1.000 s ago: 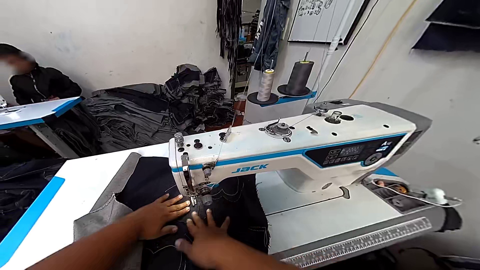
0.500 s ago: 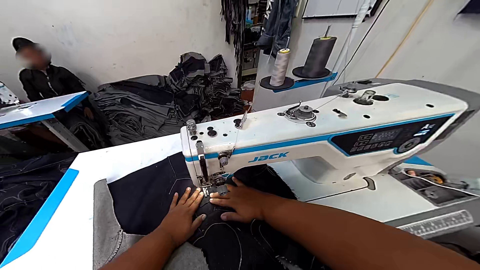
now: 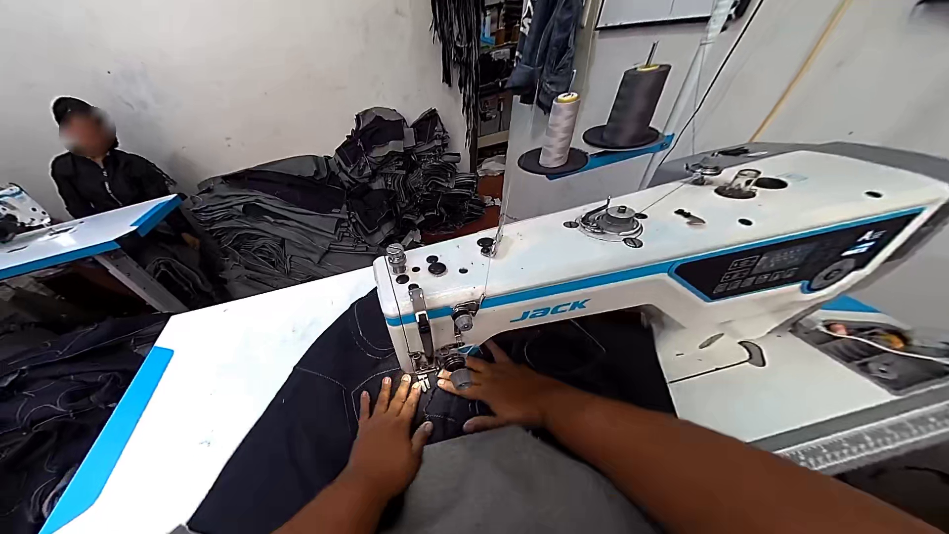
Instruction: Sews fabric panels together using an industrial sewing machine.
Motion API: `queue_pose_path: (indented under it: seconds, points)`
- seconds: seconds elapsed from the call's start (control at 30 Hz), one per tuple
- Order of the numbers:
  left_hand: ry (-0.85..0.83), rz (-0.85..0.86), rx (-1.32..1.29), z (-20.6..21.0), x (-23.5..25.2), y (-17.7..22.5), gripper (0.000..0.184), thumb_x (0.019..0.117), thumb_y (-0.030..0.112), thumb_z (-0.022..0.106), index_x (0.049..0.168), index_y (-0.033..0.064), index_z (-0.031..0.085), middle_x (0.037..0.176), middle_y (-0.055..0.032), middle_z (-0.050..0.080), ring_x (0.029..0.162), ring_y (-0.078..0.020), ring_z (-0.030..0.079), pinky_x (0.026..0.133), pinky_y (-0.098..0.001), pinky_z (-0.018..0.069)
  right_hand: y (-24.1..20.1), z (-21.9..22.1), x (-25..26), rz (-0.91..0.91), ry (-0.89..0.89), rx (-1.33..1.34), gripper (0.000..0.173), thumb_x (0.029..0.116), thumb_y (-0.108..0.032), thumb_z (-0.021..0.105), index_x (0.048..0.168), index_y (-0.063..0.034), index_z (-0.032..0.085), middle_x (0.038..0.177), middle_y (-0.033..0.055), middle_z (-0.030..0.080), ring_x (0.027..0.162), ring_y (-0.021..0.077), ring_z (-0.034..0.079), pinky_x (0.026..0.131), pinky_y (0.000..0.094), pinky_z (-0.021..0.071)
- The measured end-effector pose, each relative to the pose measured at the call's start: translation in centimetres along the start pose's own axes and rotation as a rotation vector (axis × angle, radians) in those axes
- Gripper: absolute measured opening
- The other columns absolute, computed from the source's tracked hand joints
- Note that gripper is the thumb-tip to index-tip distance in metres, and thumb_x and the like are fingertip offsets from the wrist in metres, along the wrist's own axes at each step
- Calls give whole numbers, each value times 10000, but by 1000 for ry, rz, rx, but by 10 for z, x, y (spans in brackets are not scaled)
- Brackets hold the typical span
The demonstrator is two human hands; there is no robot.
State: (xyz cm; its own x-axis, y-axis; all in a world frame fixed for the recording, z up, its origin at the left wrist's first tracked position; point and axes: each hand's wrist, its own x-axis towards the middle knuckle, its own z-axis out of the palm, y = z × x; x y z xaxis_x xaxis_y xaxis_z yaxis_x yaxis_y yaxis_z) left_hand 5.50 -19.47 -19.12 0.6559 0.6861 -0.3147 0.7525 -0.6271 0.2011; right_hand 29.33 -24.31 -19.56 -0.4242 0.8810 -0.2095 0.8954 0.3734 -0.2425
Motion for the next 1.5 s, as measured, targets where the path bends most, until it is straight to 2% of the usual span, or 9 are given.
queue_pose_path:
  seconds: [0.13,0.23,0.33,0.43,0.67,0.8,1.1,1.33,1.5]
  points:
    - [-121,10,48,-23,1,0,581,1123,406,278,1646,158,229,1724,-47,174,1593,-328,116,1230,-626,144,-15,-35,13,134,-191,-70,629,1041,-526,506,1548,-157,464,1571,103,477,1495,371,356,1194,688,161]
    - [-76,274,105,-23,2,-42,537,1118,347,276,1625,171,309,1702,-16,260,1568,-325,211,1192,-616,208,-81,-49,9,434,-243,253,558,1100,-357,438,1604,-129,358,1679,134,298,1571,438,129,1149,804,14]
    - [52,325,-17,0,-6,-46,524,1096,330,324,1581,151,411,1662,-9,356,1566,-330,223,1203,-626,168,-125,-11,-4,492,-116,369,671,1082,-557,333,1641,-190,270,1728,-28,171,1597,371,-17,1104,838,-44]
    - [125,194,-80,12,-14,-27,524,1095,336,337,1574,143,424,1660,-14,360,1568,-328,222,1222,-639,119,-104,33,-13,350,129,198,708,1046,-571,388,1613,-149,348,1703,-18,262,1592,383,72,1078,857,-32]
    - [96,-117,-89,16,-11,39,627,1102,359,341,1611,3,253,1704,-157,201,1593,-383,48,1226,-657,-35,14,4,-5,-96,8,58,548,1090,-405,414,1565,-134,445,1640,76,397,1564,363,235,1161,773,42]
    - [60,-127,-124,16,-7,49,649,1110,334,323,1603,-63,179,1702,-228,122,1598,-355,36,1262,-572,-16,27,-35,11,-104,-167,-67,438,1110,-278,413,1510,-141,525,1540,96,527,1430,351,465,1131,571,362]
    - [145,-25,-83,29,-15,52,670,1072,388,424,1569,-50,326,1644,-223,320,1559,-392,222,1269,-531,116,25,-37,12,-64,-185,-94,457,1113,-280,389,1523,-107,492,1443,171,589,1342,363,544,1093,524,415]
    - [46,516,-32,10,-6,-46,690,1035,457,468,1579,44,372,1664,-151,320,1571,-353,209,1265,-566,115,-32,10,-11,102,32,90,500,1112,-349,321,1588,-226,411,1669,-5,348,1578,409,140,1152,794,-2]
    - [-85,953,133,-17,50,-114,642,1001,422,484,1546,85,459,1642,-124,377,1563,-357,237,1253,-596,152,-118,20,-2,490,9,164,608,1092,-468,338,1629,-184,310,1706,2,253,1579,446,51,1110,831,-14]
